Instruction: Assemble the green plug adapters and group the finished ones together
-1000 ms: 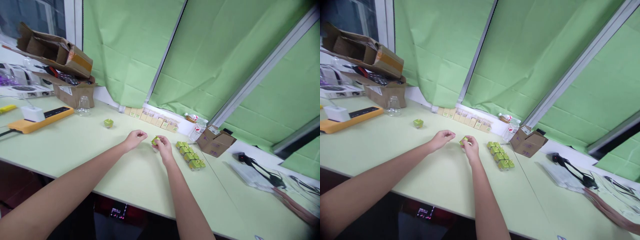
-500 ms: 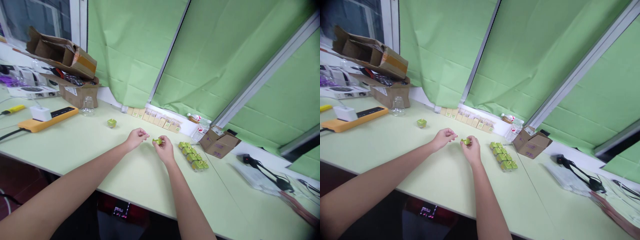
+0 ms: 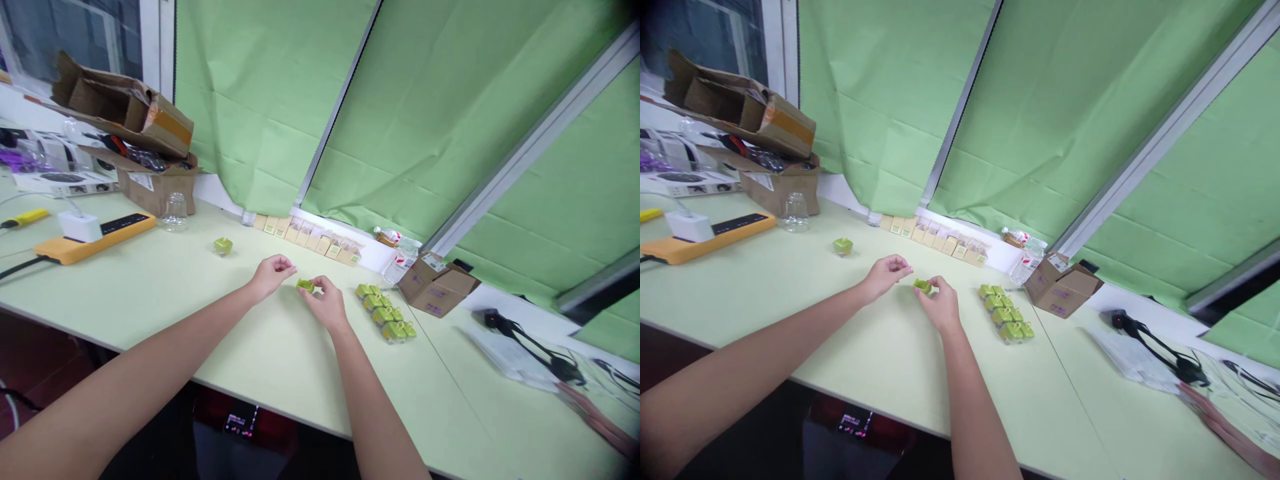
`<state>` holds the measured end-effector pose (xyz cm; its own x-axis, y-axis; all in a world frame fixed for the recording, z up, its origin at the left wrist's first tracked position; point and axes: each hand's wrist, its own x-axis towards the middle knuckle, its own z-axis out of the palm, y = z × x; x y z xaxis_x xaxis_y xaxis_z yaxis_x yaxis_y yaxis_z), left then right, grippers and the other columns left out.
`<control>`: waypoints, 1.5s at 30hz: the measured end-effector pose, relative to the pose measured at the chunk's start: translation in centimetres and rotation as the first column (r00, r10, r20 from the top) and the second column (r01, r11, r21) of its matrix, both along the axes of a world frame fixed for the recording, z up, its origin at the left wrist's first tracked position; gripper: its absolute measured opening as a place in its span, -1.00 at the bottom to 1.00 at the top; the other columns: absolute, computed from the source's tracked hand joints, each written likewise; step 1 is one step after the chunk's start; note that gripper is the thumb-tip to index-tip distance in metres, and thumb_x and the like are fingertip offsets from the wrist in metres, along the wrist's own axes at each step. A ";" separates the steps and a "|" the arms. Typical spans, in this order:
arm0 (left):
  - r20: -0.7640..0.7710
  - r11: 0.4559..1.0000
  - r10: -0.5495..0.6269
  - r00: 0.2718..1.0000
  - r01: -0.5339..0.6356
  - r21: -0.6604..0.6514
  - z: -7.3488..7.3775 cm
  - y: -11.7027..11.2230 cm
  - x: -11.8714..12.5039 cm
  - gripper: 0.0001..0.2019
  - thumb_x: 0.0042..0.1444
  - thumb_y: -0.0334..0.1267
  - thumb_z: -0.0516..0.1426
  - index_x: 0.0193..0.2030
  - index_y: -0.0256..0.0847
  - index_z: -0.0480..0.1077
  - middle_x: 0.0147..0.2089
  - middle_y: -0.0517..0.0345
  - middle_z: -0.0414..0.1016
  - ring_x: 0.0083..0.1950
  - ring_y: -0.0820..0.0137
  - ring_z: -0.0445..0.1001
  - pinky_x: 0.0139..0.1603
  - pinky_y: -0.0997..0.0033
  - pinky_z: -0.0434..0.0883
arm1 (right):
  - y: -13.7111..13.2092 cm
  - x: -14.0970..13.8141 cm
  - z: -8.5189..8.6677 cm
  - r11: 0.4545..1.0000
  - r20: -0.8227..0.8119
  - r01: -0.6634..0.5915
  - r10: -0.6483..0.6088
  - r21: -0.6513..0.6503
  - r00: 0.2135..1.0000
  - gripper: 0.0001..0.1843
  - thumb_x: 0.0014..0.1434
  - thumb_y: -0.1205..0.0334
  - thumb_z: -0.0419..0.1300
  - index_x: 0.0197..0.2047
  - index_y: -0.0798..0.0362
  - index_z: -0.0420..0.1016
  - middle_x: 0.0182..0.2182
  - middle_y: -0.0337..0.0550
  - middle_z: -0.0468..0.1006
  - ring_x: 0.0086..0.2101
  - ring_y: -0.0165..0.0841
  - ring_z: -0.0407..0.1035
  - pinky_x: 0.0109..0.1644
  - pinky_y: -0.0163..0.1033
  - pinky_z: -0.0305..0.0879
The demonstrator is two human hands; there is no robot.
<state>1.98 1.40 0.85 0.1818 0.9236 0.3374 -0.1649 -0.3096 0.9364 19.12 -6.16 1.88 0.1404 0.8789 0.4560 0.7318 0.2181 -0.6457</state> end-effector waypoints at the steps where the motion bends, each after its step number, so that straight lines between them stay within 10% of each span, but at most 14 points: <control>1: -0.001 1.000 0.007 1.000 -0.007 0.006 0.0 0.0 0.0 -0.64 -0.15 0.01 0.34 -0.39 -0.21 0.39 -0.37 0.15 0.51 -0.35 0.41 0.43 -0.29 0.38 0.39 | 0.0 0.1 -0.1 1.000 0.020 -0.005 0.005 -0.003 1.000 -0.70 -0.02 -0.05 0.31 -0.28 -0.06 0.47 -0.27 -0.19 0.60 -0.29 -0.27 0.44 -0.15 -0.17 0.30; 13: -0.082 0.998 0.052 0.995 -0.050 0.028 -0.3 0.0 0.0 -0.69 -0.10 -0.04 0.31 -0.40 -0.21 0.38 -0.37 0.21 0.43 -0.37 0.46 0.33 -0.26 0.41 0.33 | -0.4 -0.1 -0.5 0.986 0.172 -0.160 0.164 -0.035 0.971 -0.75 -0.06 -0.03 0.37 -0.38 -0.08 0.56 -0.31 -0.13 0.58 -0.17 -0.16 0.40 -0.02 -0.09 0.24; 19: -0.086 0.998 -0.065 0.994 0.063 -0.032 0.1 -0.7 0.1 -0.67 -0.10 -0.03 0.32 -0.40 -0.21 0.35 -0.37 0.21 0.44 -0.39 0.47 0.35 -0.35 0.44 0.32 | -0.5 -0.5 0.5 0.985 0.070 -0.116 0.108 0.129 0.992 -0.71 0.13 0.02 0.25 -0.08 -0.12 0.54 -0.25 -0.16 0.62 -0.12 -0.19 0.42 0.04 -0.08 0.26; 29: -0.146 0.959 -0.285 0.947 0.280 -0.049 0.9 -2.2 0.6 -0.66 0.02 0.03 0.23 -0.36 -0.27 0.41 -0.43 0.19 0.43 -0.39 0.46 0.38 -0.35 0.45 0.33 | -0.2 -1.0 0.2 0.972 0.019 -0.203 0.203 0.117 0.979 -0.82 0.18 0.15 0.16 -0.22 -0.04 0.57 -0.35 -0.23 0.62 -0.31 -0.33 0.47 -0.13 -0.22 0.39; 38: -0.576 0.895 0.012 0.817 0.248 0.370 -0.6 -2.2 -0.6 -0.52 -0.04 -0.01 0.27 0.00 -0.15 0.38 0.04 0.02 0.42 0.03 0.18 0.40 -0.02 0.24 0.39 | 0.2 0.0 0.2 0.988 -0.055 -0.014 0.023 0.152 0.998 -0.77 0.18 0.11 0.14 -0.18 0.01 0.53 -0.33 -0.17 0.61 -0.37 -0.33 0.45 -0.18 -0.22 0.39; 45: -0.636 0.856 0.104 0.765 0.257 0.449 -2.8 -2.0 0.8 -0.57 -0.06 -0.35 0.19 0.01 -0.21 0.33 -0.01 -0.03 0.38 0.01 0.18 0.42 0.04 0.21 0.39 | 0.1 -0.2 0.1 0.997 0.011 -0.032 0.031 0.072 0.999 -0.86 0.11 0.13 0.19 -0.34 -0.03 0.55 -0.41 -0.25 0.61 -0.36 -0.33 0.48 -0.18 -0.24 0.37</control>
